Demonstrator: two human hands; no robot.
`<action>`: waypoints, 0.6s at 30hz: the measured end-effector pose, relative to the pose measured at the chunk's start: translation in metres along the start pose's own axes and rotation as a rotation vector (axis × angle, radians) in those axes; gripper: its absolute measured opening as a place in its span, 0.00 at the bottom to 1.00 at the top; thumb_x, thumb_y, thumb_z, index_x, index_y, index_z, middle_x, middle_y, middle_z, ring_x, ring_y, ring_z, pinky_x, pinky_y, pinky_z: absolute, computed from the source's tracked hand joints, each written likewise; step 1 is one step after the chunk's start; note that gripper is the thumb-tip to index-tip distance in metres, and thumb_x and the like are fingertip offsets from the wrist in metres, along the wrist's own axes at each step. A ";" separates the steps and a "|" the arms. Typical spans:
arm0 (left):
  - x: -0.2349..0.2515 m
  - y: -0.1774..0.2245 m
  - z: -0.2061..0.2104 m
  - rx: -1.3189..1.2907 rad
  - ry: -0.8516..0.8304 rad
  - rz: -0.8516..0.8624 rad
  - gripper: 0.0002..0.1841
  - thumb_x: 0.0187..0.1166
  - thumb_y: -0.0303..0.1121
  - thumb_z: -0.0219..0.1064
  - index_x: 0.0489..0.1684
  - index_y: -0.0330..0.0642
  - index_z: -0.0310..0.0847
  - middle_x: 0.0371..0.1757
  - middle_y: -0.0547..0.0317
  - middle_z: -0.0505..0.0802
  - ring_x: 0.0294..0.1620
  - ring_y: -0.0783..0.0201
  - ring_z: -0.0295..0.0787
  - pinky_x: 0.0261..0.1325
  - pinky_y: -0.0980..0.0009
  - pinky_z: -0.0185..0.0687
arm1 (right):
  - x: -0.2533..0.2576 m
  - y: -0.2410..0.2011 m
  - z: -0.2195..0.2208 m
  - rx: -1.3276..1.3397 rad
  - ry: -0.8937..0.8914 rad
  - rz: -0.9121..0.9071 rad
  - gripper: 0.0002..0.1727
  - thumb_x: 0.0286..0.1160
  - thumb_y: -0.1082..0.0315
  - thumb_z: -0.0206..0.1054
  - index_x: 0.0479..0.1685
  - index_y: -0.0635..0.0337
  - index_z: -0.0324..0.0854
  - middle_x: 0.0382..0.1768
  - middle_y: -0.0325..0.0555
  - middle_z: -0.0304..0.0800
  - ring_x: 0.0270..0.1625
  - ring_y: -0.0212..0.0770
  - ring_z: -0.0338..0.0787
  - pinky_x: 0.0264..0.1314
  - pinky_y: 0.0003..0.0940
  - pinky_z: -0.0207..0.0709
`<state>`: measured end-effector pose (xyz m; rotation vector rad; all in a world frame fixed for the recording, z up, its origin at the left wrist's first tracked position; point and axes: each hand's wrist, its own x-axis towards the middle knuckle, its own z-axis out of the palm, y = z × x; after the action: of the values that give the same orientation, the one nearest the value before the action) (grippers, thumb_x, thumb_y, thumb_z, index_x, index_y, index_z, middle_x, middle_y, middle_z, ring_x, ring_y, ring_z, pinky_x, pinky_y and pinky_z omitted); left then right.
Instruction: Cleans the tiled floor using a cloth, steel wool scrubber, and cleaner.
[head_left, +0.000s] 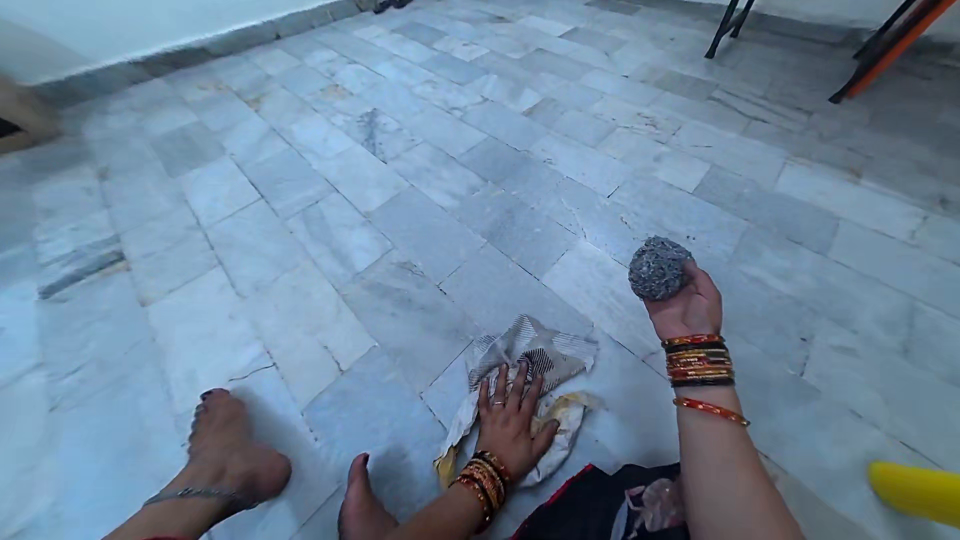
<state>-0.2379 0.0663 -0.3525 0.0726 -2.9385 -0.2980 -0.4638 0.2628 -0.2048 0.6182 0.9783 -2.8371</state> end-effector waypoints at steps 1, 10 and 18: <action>0.002 -0.002 0.002 -0.001 0.016 0.044 0.39 0.79 0.71 0.46 0.79 0.57 0.81 0.83 0.47 0.80 0.85 0.33 0.70 0.80 0.24 0.55 | 0.005 0.001 0.000 -0.021 -0.013 -0.005 0.18 0.90 0.56 0.48 0.68 0.51 0.72 0.64 0.46 0.83 0.67 0.45 0.85 0.68 0.50 0.80; 0.070 -0.001 -0.006 -0.123 -0.311 0.371 0.33 0.84 0.64 0.49 0.87 0.65 0.70 0.89 0.60 0.74 0.91 0.44 0.62 0.86 0.30 0.51 | 0.001 -0.015 -0.002 -0.025 -0.057 -0.057 0.19 0.92 0.56 0.42 0.64 0.49 0.76 0.59 0.43 0.87 0.63 0.43 0.89 0.64 0.48 0.84; 0.193 0.018 0.020 -0.157 -0.370 0.411 0.38 0.83 0.62 0.55 0.92 0.57 0.62 0.96 0.54 0.59 0.96 0.50 0.50 0.93 0.38 0.38 | -0.001 -0.019 -0.010 -0.002 -0.048 -0.027 0.19 0.91 0.54 0.41 0.63 0.50 0.75 0.59 0.44 0.86 0.65 0.44 0.87 0.65 0.50 0.82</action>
<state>-0.4319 0.0750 -0.3333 -0.6666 -3.1687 -0.5214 -0.4635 0.2837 -0.2004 0.5375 0.9889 -2.8602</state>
